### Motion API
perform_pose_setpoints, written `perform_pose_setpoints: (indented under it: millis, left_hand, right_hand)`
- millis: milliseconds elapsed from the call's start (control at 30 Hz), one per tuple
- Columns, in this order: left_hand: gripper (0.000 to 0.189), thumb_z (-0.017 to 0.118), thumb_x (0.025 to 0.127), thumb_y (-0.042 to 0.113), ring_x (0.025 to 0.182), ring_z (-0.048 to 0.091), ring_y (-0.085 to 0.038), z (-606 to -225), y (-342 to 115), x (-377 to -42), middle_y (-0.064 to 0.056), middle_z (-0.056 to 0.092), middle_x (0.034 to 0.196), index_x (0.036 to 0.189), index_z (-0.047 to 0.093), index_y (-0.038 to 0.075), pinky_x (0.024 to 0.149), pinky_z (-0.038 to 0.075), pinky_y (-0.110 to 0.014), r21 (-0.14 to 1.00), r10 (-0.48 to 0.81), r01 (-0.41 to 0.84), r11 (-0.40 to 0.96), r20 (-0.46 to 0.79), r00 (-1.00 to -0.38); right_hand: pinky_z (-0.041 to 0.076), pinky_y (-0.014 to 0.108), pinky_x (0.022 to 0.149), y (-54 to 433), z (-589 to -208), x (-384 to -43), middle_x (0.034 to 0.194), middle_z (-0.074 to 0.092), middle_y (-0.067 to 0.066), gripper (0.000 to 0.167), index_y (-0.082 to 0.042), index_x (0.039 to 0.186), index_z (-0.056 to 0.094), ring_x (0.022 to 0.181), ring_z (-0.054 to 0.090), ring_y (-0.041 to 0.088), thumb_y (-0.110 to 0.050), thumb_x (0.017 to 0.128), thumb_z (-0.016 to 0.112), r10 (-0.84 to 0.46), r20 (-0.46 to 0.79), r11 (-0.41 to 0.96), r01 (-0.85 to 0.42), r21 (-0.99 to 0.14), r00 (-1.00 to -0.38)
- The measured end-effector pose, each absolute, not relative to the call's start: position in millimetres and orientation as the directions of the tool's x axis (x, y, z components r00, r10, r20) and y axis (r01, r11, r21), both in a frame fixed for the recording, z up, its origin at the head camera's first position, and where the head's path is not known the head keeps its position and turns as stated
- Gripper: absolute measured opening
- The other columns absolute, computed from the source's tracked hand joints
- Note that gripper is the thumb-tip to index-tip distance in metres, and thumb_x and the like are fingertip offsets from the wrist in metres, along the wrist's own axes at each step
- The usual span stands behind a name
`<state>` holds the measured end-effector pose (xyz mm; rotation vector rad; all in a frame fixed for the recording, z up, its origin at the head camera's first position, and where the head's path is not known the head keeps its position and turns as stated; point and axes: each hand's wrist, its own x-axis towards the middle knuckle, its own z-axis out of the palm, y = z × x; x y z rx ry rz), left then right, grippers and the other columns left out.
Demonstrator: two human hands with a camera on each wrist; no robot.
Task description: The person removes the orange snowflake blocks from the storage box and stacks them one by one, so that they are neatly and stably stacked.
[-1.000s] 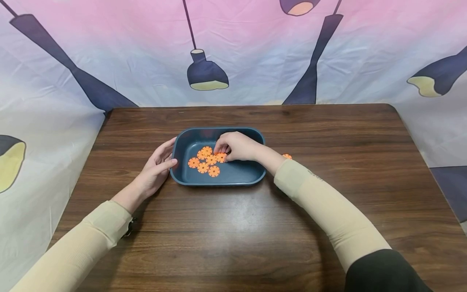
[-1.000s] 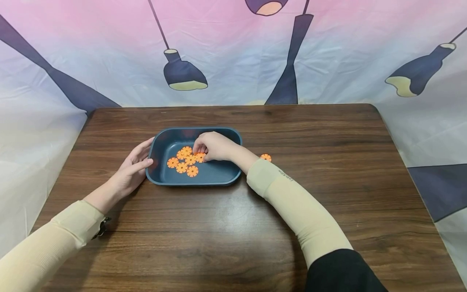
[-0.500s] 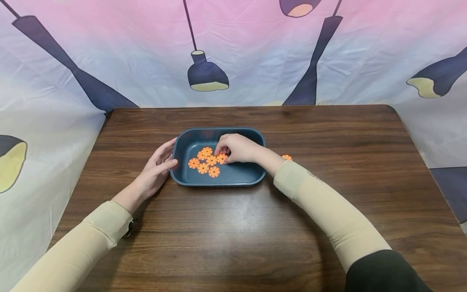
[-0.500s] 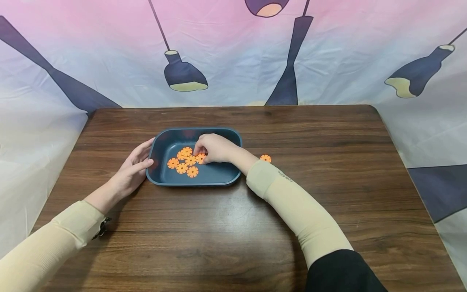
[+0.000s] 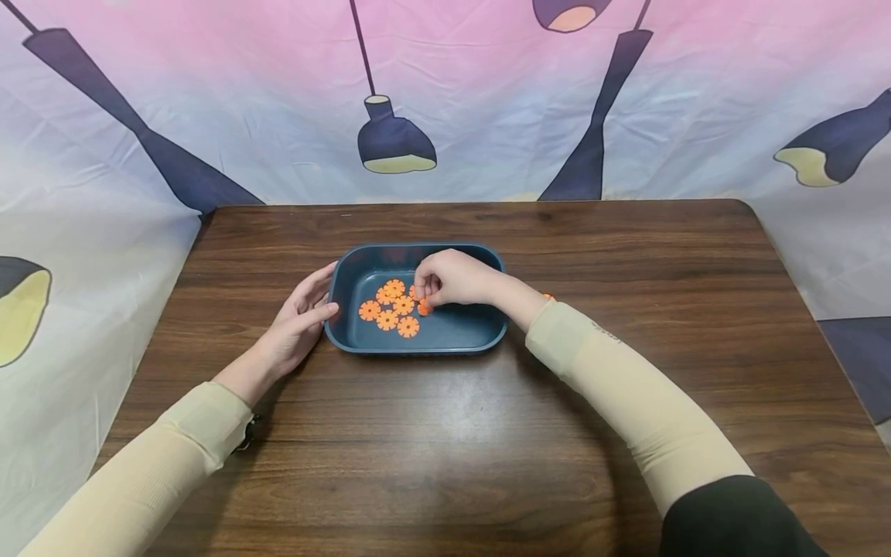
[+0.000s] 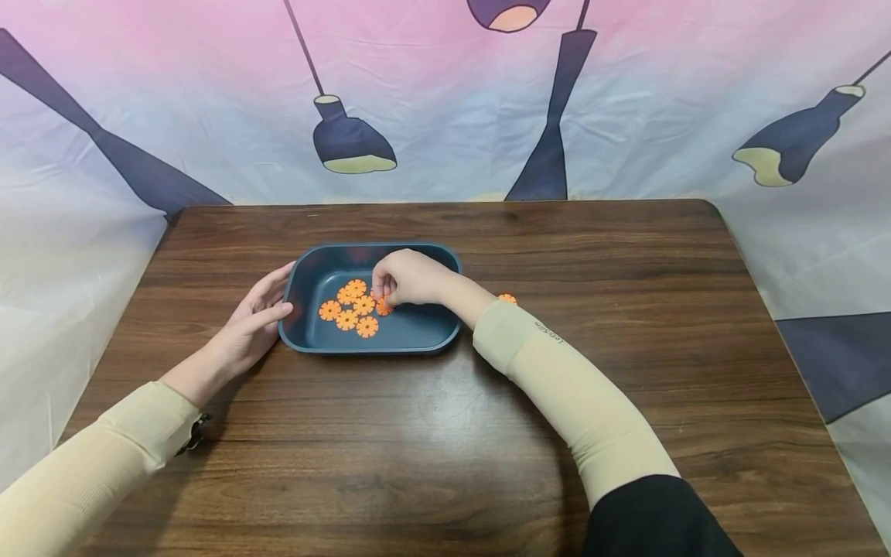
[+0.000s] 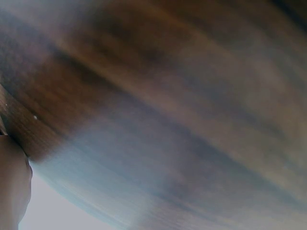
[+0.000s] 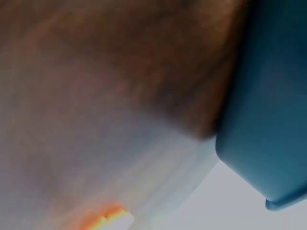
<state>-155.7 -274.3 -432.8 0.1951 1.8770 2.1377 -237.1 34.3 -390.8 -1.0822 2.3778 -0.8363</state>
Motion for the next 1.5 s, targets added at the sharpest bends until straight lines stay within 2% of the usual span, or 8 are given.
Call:
perform_pose_setpoints:
  millis: [167, 733, 1133, 1300, 1500]
  left_hand:
    - [0.058, 0.051, 0.109, 0.001, 0.138, 0.048, -0.002, -433.1, -274.3, -156.6, 0.013, 0.051, 0.151, 0.162, 0.04, 0.02, 0.105, 0.046, -0.016, 0.986, 0.308, -0.123, -0.115, -0.083, -0.948]
    - [0.058, 0.052, 0.109, 0.002, 0.138, 0.048, -0.001, -431.6, -274.6, -155.7, 0.014, 0.051, 0.151, 0.162, 0.04, 0.02, 0.107, 0.045, -0.016, 0.984, 0.307, -0.133, -0.122, -0.09, -0.947]
    - [0.059, 0.052, 0.109, 0.002, 0.139, 0.047, 0.0, -432.2, -273.8, -156.3, 0.014, 0.05, 0.151, 0.163, 0.038, 0.02, 0.107, 0.045, -0.015, 0.983, 0.306, -0.144, -0.115, -0.103, -0.946]
    - [0.059, 0.053, 0.109, 0.003, 0.139, 0.046, -0.001, -432.6, -274.0, -156.5, 0.014, 0.05, 0.151, 0.163, 0.038, 0.021, 0.107, 0.044, -0.016, 0.983, 0.304, -0.148, -0.113, -0.108, -0.947]
    - [0.059, 0.052, 0.109, 0.002, 0.139, 0.046, -0.001, -431.9, -274.1, -156.6, 0.014, 0.05, 0.151, 0.163, 0.039, 0.021, 0.108, 0.044, -0.016, 0.982, 0.3, -0.152, -0.11, -0.113, -0.947]
  right_hand:
    - [0.053, 0.029, 0.079, 40.4, -380.9, -238.4, 0.091, 0.073, 0.004, 0.006, -0.012, 0.093, 0.075, 0.083, 0.064, 0.017, -0.008, 0.097, 0.078, -0.781, -0.092, 0.504, -0.536, -0.677, -0.617]
    - [0.057, 0.035, 0.086, 88.2, -341.8, -238.1, 0.096, 0.078, 0.004, 0.005, -0.01, 0.098, 0.079, 0.09, 0.069, 0.017, -0.008, 0.097, 0.074, -0.733, -0.031, 0.517, -0.528, -0.674, -0.679]
    - [0.057, 0.029, 0.083, 137.8, -332.8, -231.2, 0.094, 0.078, 0.003, 0.006, -0.011, 0.099, 0.079, 0.087, 0.069, 0.016, -0.007, 0.094, 0.08, -0.669, 0.026, 0.526, -0.497, -0.69, -0.743]
    - [0.057, 0.025, 0.082, 159.7, -330.5, -226.0, 0.094, 0.077, 0.003, 0.006, -0.012, 0.099, 0.08, 0.086, 0.069, 0.015, -0.008, 0.094, 0.08, -0.619, 0.021, 0.537, -0.443, -0.718, -0.785]
    - [0.056, 0.022, 0.079, 185.1, -332.8, -223.8, 0.09, 0.077, 0.003, 0.006, -0.009, 0.1, 0.08, 0.083, 0.068, 0.014, -0.008, 0.094, 0.081, -0.518, -0.033, 0.567, -0.314, -0.762, -0.855]
